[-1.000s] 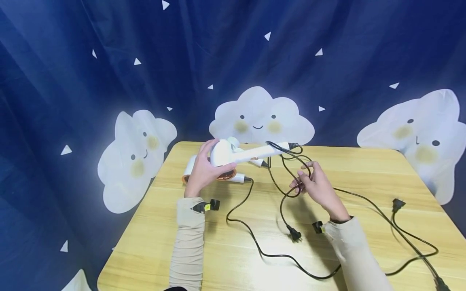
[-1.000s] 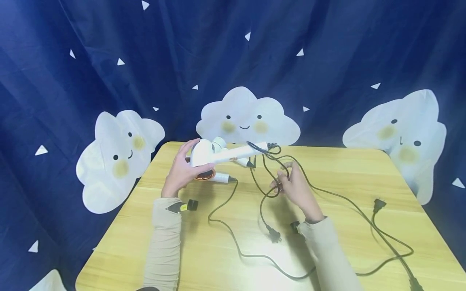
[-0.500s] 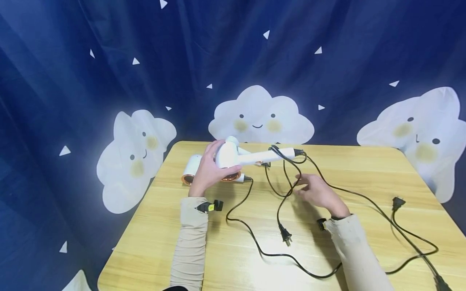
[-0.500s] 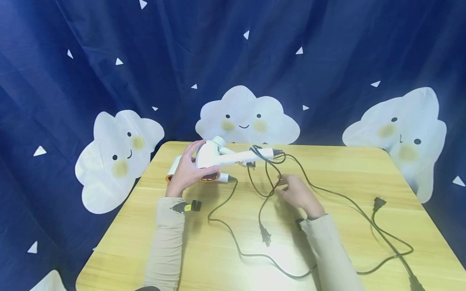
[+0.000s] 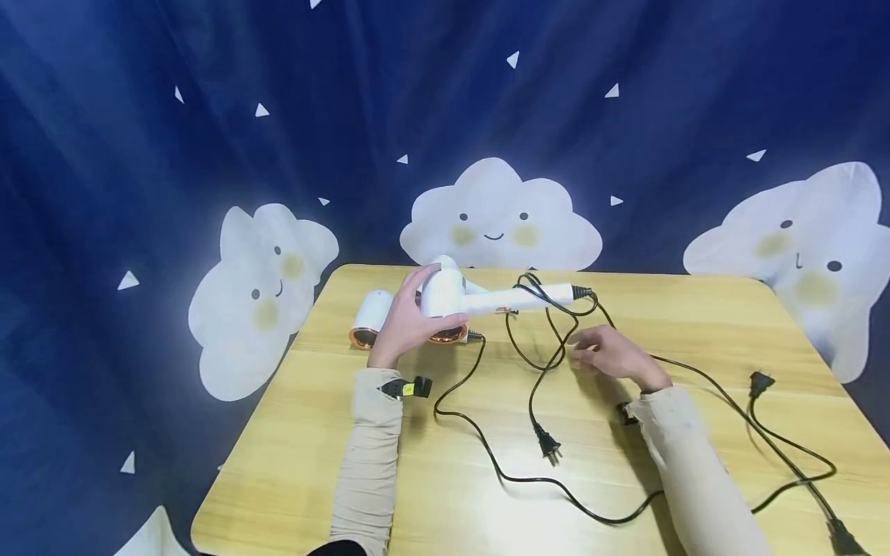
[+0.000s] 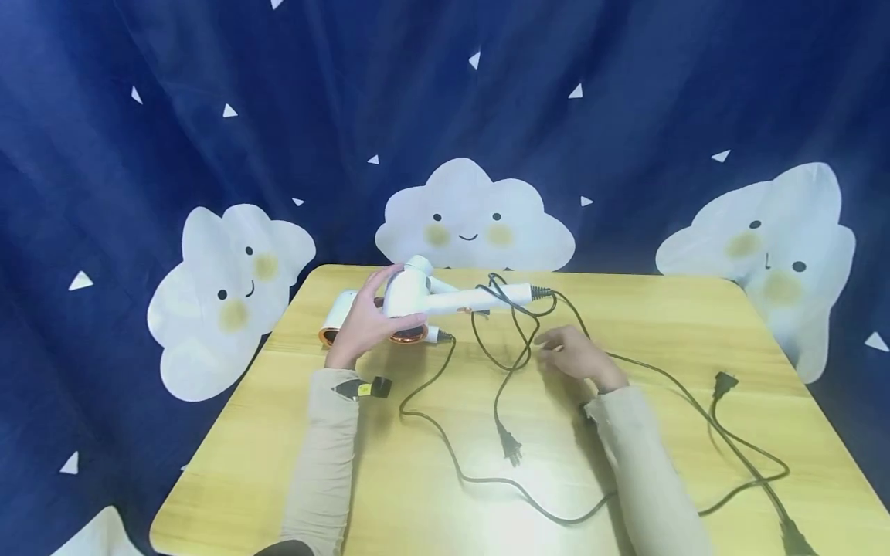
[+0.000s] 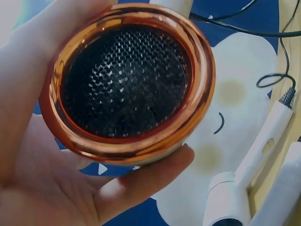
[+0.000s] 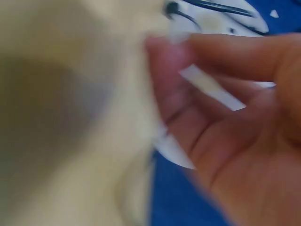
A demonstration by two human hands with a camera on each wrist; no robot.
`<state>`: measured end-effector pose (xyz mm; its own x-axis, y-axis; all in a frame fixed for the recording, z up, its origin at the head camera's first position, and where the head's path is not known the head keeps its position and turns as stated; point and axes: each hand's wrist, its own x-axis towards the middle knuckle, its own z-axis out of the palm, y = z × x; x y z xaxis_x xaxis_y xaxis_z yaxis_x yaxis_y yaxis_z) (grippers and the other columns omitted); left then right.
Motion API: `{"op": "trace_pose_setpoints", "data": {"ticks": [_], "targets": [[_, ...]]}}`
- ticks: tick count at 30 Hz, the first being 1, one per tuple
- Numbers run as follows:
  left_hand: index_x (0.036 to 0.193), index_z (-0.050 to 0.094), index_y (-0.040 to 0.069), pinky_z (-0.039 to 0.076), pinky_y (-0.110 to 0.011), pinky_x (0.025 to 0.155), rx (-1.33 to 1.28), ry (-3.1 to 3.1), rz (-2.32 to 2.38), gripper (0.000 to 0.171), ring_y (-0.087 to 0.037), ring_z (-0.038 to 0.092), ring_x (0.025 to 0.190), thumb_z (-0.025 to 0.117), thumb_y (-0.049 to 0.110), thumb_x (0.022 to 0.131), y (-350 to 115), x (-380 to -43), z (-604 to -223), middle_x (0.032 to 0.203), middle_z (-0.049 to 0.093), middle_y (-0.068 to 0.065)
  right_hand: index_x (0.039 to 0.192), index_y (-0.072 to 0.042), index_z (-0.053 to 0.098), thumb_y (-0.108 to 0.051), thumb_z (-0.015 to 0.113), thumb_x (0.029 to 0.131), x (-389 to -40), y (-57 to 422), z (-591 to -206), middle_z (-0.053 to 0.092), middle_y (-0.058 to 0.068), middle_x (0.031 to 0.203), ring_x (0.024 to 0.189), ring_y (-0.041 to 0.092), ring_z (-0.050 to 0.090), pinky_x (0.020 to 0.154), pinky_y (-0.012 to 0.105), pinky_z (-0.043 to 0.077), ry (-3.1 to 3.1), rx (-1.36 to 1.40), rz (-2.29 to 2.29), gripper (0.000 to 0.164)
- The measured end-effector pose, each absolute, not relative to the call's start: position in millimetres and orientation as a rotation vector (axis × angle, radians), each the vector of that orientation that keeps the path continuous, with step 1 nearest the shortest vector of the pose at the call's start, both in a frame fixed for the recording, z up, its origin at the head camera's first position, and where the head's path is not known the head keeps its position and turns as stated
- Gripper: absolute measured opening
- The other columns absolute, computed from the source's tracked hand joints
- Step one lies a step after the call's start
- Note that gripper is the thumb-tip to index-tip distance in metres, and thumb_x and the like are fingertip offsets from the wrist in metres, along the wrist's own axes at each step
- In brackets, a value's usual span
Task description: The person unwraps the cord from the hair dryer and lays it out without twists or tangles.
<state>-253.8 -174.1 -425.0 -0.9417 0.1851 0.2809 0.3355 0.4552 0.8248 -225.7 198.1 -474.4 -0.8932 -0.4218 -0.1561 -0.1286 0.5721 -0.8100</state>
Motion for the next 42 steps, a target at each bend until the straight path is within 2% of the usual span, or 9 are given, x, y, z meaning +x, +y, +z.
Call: {"op": "trace_pose_setpoints", "data": {"ticks": [4,8,11,16,20,24,28,34,42], "targets": [[0.151,0.051,0.029,0.05,-0.047,0.097,-0.472,-2.505,-1.594,0.089,-0.031,0.057,0.113,0.094,0.03,0.073,-177.4,-253.6,-426.9,0.157,0.044,0.002,0.132,0.015,0.058,-0.006,0.057,0.103,-243.7,199.0,-511.9,0.061,0.033,0.138,0.097,0.026,0.074,0.085,0.035,0.061,2.204,-0.558,-1.591,0.036],[0.151,0.051,0.029,0.048,-0.045,0.1,-0.505,-2.445,-1.661,0.088,-0.03,0.054,0.122,0.093,0.026,0.074,-178.8,-251.4,-424.7,0.162,0.041,0.002,0.127,0.019,0.059,-0.007,0.056,0.104,-242.0,198.5,-516.2,0.073,0.026,0.118,0.102,0.021,0.074,0.09,0.03,0.059,2.08,-0.773,-1.658,0.035],[0.152,0.051,0.027,0.045,-0.047,0.102,-0.531,-2.397,-1.683,0.089,-0.029,0.048,0.132,0.093,0.024,0.073,-179.1,-247.1,-420.2,0.163,0.039,0.003,0.136,0.011,0.057,-0.004,0.055,0.104,-236.2,196.3,-502.7,0.078,0.009,0.115,0.107,0.017,0.073,0.09,0.029,0.058,2.026,-0.88,-1.697,0.035],[0.153,0.05,0.023,0.044,-0.048,0.102,-0.592,-2.41,-1.64,0.091,-0.026,0.047,0.134,0.093,0.024,0.073,-174.4,-241.9,-416.2,0.163,0.04,0.004,0.165,-0.011,0.019,-0.001,0.05,0.106,-223.0,191.6,-474.4,0.053,-0.002,0.155,0.122,0.022,0.067,0.095,0.031,0.058,1.523,-0.942,-2.116,0.068],[0.153,0.05,0.024,0.045,-0.047,0.104,-0.588,-2.456,-1.596,0.091,-0.024,0.046,0.136,0.093,0.027,0.073,-168.6,-238.1,-414.1,0.163,0.039,0.007,0.167,-0.016,0.001,-0.013,0.052,0.107,-214.1,180.0,-457.6,0.051,0.002,0.155,0.121,0.028,0.069,0.094,0.035,0.059,1.35,-0.995,-2.271,0.079],[0.154,0.049,0.021,0.045,-0.052,0.109,-0.558,-2.486,-1.571,0.092,-0.026,0.045,0.141,0.093,0.029,0.074,-164.3,-234.3,-411.7,0.165,0.036,0.007,0.161,-0.012,0.033,-0.019,0.051,0.109,-207.5,163.1,-446.3,0.066,0.001,0.135,0.102,0.024,0.078,0.079,0.035,0.063,1.521,-0.763,-2.428,0.055],[0.158,0.042,0.028,0.043,-0.057,0.111,-0.514,-2.518,-1.548,0.099,-0.032,0.046,0.141,0.093,0.035,0.073,-161.7,-232.9,-410.1,0.169,0.031,0.004,0.131,-0.01,0.06,-0.025,0.052,0.108,-203.7,151.5,-438.7,0.078,0.003,0.111,0.085,0.023,0.08,0.071,0.034,0.064,1.522,-0.456,-2.596,0.029],[0.158,0.031,0.049,0.04,-0.056,0.111,-0.525,-2.475,-1.737,0.105,-0.032,0.046,0.137,0.092,0.049,0.072,-160.4,-234.4,-412.5,0.166,0.034,0.008,0.113,-0.006,0.063,-0.029,0.052,0.108,-202.5,144.6,-433.7,0.081,0.012,0.099,0.085,0.028,0.08,0.072,0.032,0.063,1.41,-0.419,-2.736,0.026],[0.159,0.035,0.041,0.037,-0.053,0.114,-0.475,-2.281,-2.039,0.097,-0.027,0.041,0.141,0.086,0.016,0.081,-153.3,-239.1,-416.9,0.165,0.033,0.005,0.129,-0.01,0.062,-0.021,0.046,0.11,-203.6,148.2,-440.4,0.077,0.004,0.115,0.099,0.022,0.077,0.082,0.025,0.059,1.419,-0.541,-2.647,0.026]]}}
